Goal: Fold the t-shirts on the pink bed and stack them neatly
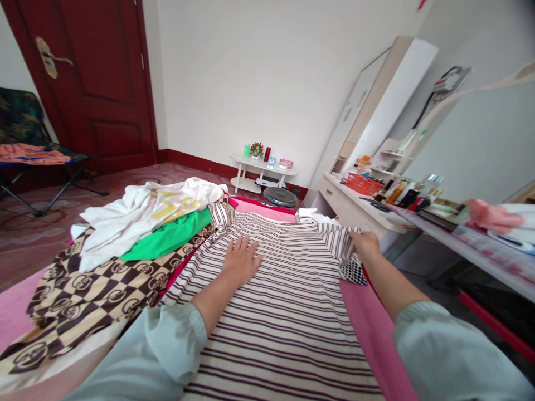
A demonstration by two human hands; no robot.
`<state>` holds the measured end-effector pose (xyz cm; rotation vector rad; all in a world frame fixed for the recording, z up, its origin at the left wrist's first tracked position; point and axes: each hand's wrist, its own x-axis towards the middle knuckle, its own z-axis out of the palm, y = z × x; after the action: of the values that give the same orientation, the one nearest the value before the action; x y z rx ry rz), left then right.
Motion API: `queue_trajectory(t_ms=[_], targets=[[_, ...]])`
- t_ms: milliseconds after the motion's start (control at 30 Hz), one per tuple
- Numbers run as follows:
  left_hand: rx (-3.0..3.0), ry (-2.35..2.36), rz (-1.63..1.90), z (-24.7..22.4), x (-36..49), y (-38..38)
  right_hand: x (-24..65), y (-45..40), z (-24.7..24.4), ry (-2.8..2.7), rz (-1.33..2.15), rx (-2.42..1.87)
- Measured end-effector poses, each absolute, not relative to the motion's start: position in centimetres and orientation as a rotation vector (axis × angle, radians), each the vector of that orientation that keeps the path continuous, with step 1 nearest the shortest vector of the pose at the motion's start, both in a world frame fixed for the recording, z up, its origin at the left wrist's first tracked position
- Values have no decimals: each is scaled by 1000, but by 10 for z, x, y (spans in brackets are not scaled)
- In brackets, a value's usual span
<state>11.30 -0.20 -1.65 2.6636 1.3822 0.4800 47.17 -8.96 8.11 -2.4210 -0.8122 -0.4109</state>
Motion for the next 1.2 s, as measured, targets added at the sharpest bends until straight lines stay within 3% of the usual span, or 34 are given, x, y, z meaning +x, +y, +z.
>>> queue_trajectory(t_ms=[200, 433, 800, 1200], targets=[[2679, 1379, 502, -19, 114, -2, 478, -86, 99, -805, -429, -2485], [2679, 1387, 506, -18, 114, -3, 435, -49, 74, -1206, -528, -2379], [2663, 1364, 477, -14, 114, -2, 378, 40, 28, -1585, -60, -2406], [2639, 1433, 524, -18, 115, -3, 294, 28, -5, -1892, -148, -2261]])
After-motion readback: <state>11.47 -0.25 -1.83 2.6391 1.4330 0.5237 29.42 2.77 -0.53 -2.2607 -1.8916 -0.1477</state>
